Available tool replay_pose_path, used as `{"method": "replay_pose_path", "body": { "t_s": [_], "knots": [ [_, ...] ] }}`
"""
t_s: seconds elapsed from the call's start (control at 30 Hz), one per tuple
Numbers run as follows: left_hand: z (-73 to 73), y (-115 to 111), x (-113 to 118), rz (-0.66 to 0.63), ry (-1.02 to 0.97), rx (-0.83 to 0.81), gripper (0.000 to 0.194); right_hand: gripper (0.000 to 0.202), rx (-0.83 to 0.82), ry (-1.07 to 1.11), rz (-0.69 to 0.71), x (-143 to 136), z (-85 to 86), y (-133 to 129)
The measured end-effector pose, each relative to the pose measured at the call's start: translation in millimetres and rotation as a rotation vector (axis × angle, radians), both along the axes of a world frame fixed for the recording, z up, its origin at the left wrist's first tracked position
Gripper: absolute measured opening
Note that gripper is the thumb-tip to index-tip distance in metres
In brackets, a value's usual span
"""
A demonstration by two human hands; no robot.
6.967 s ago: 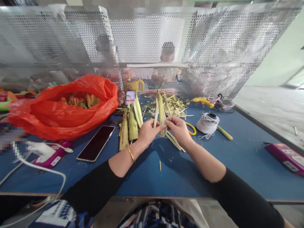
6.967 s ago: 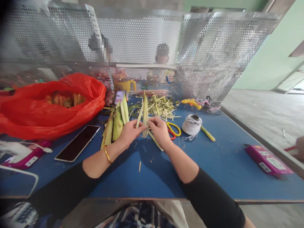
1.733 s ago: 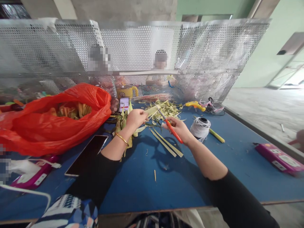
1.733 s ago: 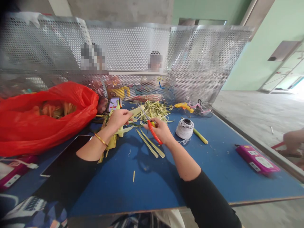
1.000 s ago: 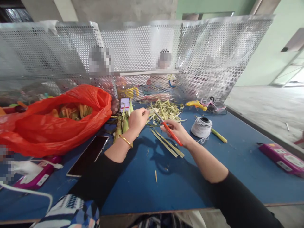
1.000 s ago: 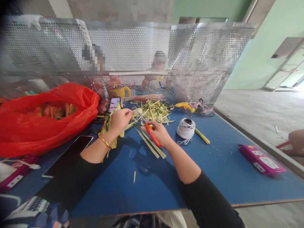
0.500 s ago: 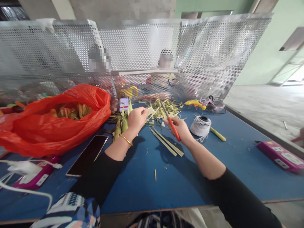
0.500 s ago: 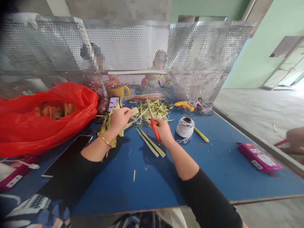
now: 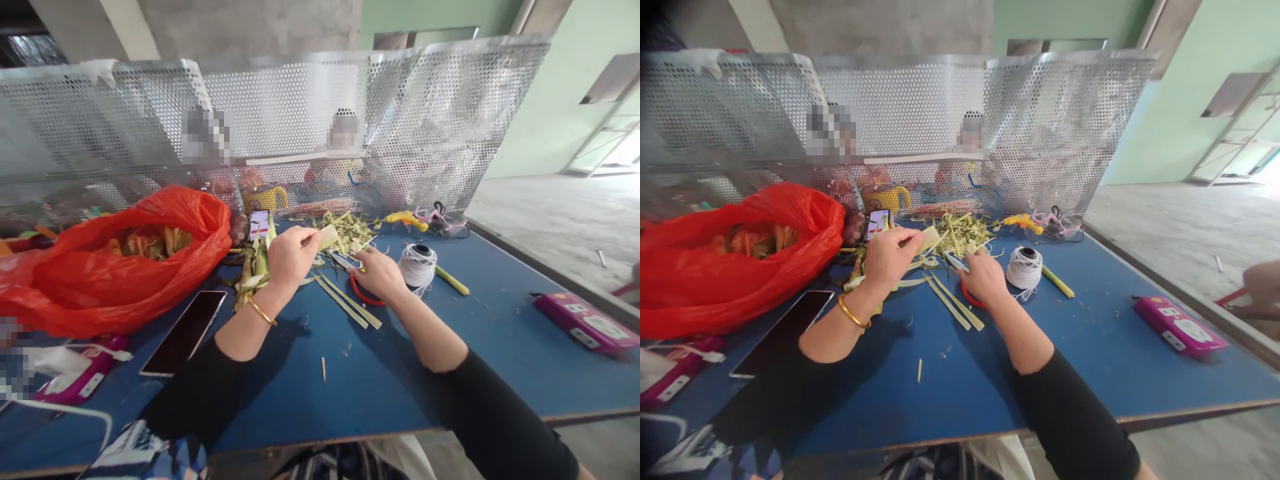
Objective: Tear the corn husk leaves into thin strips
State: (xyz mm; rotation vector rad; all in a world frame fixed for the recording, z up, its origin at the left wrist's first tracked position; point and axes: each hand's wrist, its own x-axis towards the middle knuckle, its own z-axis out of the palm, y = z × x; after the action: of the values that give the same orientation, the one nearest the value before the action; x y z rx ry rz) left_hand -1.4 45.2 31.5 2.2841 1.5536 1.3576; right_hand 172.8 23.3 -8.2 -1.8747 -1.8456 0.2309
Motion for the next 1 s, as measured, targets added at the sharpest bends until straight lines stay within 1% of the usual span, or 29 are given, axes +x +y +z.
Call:
{"method": "replay_pose_path", "body": {
  "t_s": [0.07, 0.1, 0.13, 0.17, 0.23, 0.3, 0.37, 0.47, 0.53, 0.6, 0.67, 0.7, 0.73, 0.77, 0.8, 0.9, 0.93, 1.0],
  "knots": [
    [-4.2, -8, 5, -0.025, 0.049, 0.09, 0.025, 0.025, 0.06, 0.483, 0.132, -4, 3.9, -1],
    [-7.2, -12, 8, -0.039, 0.081, 0.135, 0.025, 0.031, 0.056, 0.71, 0.19, -7, 5.3, -1],
    [-10.5, -16, 11, -0.066, 0.116, 0.174, 0.026, 0.036, 0.038, 0.888, 0.235, -9, 6.4, -2],
    [-13.5, -19, 13, -0.098, 0.146, 0.2, 0.026, 0.04, 0.016, 1.009, 0.266, -11, 7.2, -3],
    [-17.4, -23, 17, -0.134, 0.176, 0.201, 0.025, 0.044, -0.022, 1.116, 0.305, -15, 8.5, -6],
    [-17.7, -25, 17, -0.144, 0.156, 0.137, 0.023, 0.044, -0.06, 1.14, 0.335, -15, 9.8, -8],
    [-15.4, -25, 13, -0.114, 0.097, 0.038, 0.021, 0.04, -0.089, 1.133, 0.339, -13, 10.8, -8],
    [-12.1, -21, 2, -0.006, -0.016, -0.066, 0.019, 0.034, -0.078, 1.092, 0.258, -5, 10.6, -5],
    [-12.4, -17, -6, 0.056, -0.132, -0.111, 0.018, 0.028, -0.007, 1.051, 0.145, 2, 9.0, -1],
    [-15.0, -14, -11, 0.082, -0.303, -0.17, 0.017, 0.024, 0.113, 0.953, 0.011, 8, 7.5, 3],
    [-19.5, -12, -11, 0.065, -0.48, -0.224, 0.018, 0.028, 0.259, 0.764, -0.075, 12, 7.0, 4],
    [-22.2, -12, -10, 0.043, -0.554, -0.247, 0.018, 0.035, 0.321, 0.665, -0.089, 12, 7.1, 4],
    [-24.8, -12, -8, 0.015, -0.616, -0.272, 0.017, 0.042, 0.356, 0.596, -0.082, 10, 7.5, 3],
    [-27.4, -13, -6, -0.008, -0.67, -0.299, 0.017, 0.047, 0.352, 0.582, -0.056, 7, 7.9, 2],
    [-29.8, -15, -3, -0.029, -0.708, -0.323, 0.017, 0.049, 0.303, 0.627, -0.012, 3, 8.2, 0],
    [-34.0, -21, 4, -0.078, -0.748, -0.391, 0.015, 0.047, 0.039, 0.909, 0.168, -18, 7.6, -9],
    [-34.3, -23, 6, -0.089, -0.754, -0.42, 0.014, 0.046, -0.023, 0.962, 0.222, -25, 6.8, -13],
    [-33.3, -26, 8, -0.103, -0.783, -0.482, 0.012, 0.044, -0.088, 0.974, 0.29, -37, 4.9, -20]
  ]
}}
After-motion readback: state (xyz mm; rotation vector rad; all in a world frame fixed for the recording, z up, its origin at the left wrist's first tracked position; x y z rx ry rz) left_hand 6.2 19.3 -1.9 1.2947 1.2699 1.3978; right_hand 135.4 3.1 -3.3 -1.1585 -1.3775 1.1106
